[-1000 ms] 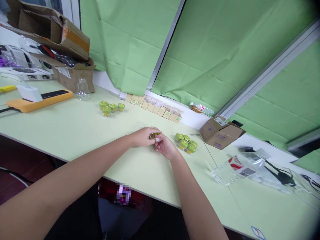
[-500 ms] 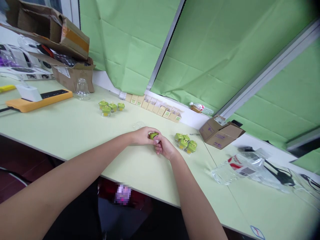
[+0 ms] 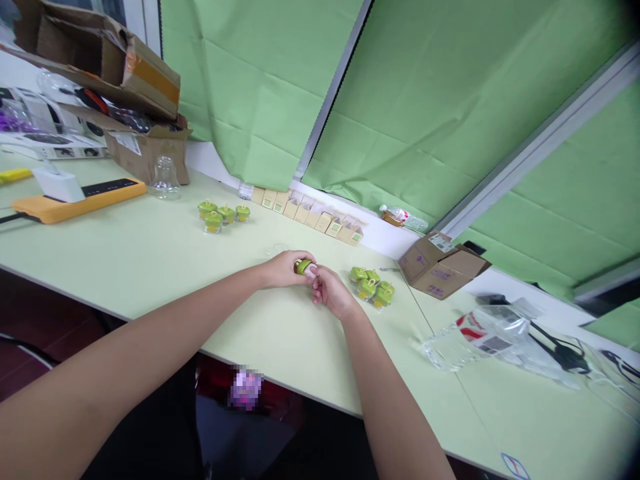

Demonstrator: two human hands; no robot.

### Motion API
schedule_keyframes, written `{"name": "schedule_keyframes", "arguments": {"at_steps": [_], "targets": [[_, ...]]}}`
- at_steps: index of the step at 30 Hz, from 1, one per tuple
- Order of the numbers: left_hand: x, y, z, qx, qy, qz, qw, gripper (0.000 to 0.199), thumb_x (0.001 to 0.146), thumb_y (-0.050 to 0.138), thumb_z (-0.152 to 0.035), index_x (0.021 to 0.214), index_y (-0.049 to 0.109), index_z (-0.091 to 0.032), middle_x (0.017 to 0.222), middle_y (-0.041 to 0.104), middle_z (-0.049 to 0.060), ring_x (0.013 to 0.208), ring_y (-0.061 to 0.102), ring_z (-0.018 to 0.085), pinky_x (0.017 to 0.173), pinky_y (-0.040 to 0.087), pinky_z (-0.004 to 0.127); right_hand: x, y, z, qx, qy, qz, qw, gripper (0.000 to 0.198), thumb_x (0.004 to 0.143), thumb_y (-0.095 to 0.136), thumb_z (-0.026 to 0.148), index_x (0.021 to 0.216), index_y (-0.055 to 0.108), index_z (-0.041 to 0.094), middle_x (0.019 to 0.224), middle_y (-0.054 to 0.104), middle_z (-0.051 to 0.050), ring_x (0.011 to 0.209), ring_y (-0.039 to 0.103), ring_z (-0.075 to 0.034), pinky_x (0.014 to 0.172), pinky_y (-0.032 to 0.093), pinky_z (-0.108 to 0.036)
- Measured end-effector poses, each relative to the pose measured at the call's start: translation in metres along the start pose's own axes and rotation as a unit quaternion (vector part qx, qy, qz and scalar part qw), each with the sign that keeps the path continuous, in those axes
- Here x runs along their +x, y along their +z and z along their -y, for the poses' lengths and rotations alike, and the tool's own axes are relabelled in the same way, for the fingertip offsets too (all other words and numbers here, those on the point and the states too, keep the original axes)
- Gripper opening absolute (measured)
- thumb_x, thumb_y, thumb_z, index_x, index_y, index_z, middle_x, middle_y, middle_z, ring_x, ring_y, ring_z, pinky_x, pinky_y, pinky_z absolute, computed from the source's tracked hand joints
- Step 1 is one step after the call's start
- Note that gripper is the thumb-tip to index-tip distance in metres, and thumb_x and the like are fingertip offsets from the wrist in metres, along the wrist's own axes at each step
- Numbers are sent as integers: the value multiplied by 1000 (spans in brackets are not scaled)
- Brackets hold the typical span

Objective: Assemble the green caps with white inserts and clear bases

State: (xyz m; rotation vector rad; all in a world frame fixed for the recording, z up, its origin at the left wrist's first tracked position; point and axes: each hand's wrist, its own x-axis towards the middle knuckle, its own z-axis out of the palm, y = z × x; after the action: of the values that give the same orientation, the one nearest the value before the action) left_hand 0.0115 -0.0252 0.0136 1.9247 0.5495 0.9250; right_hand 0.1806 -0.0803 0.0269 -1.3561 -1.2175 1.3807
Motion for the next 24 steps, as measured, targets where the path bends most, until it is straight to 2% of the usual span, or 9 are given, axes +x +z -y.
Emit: {"name": "schedule_keyframes", "arguments": {"at_steps": [4, 10, 15, 19, 24], "targets": [[-2, 0, -1, 28, 6, -4, 1000, 37, 72, 72, -33, 105, 64, -18, 89, 68, 2, 80, 63, 17, 70, 48, 27, -1, 1, 1, -49, -10, -12, 999, 34, 80, 65, 53, 88, 57, 21, 66, 48, 4, 47, 46, -8, 38, 41, -20], [-4, 0, -4, 47, 4, -5, 999, 38, 71, 72, -33, 105, 63, -18, 87, 68, 1, 77, 62, 16, 68, 47, 27, -1, 4, 1, -84, -27, -27, 996, 32, 77, 68, 47, 93, 60, 20, 69, 52, 2, 51, 51, -9, 37, 42, -20], [-2, -1, -3, 41, -2, -14, 999, 42, 68, 76, -38, 102, 61, -19, 85, 65, 0, 76, 60, 15, 66, 45, 26, 1, 3, -1, -56, -36, -53, 996, 28, 75, 64, 43, 90, 61, 20, 64, 52, 3, 49, 50, -10, 40, 40, -20], [0, -2, -2, 49, -14, -24, 998, 45, 67, 78, -42, 101, 59, -20, 78, 59, -2, 68, 53, 12, 60, 41, 24, 6, -2, -4, -7, -61, -77, 995, 23, 73, 60, 42, 79, 57, 20, 59, 49, 4, 45, 44, -9, 39, 37, -22], [-2, -5, 1, 105, -26, -40, 993, 43, 68, 76, -40, 102, 57, -21, 75, 56, -4, 64, 49, 12, 58, 37, 25, 11, -8, -6, 37, -74, -114, 990, 24, 74, 59, 44, 76, 55, 20, 55, 43, 6, 44, 40, -9, 39, 35, -23]]}}
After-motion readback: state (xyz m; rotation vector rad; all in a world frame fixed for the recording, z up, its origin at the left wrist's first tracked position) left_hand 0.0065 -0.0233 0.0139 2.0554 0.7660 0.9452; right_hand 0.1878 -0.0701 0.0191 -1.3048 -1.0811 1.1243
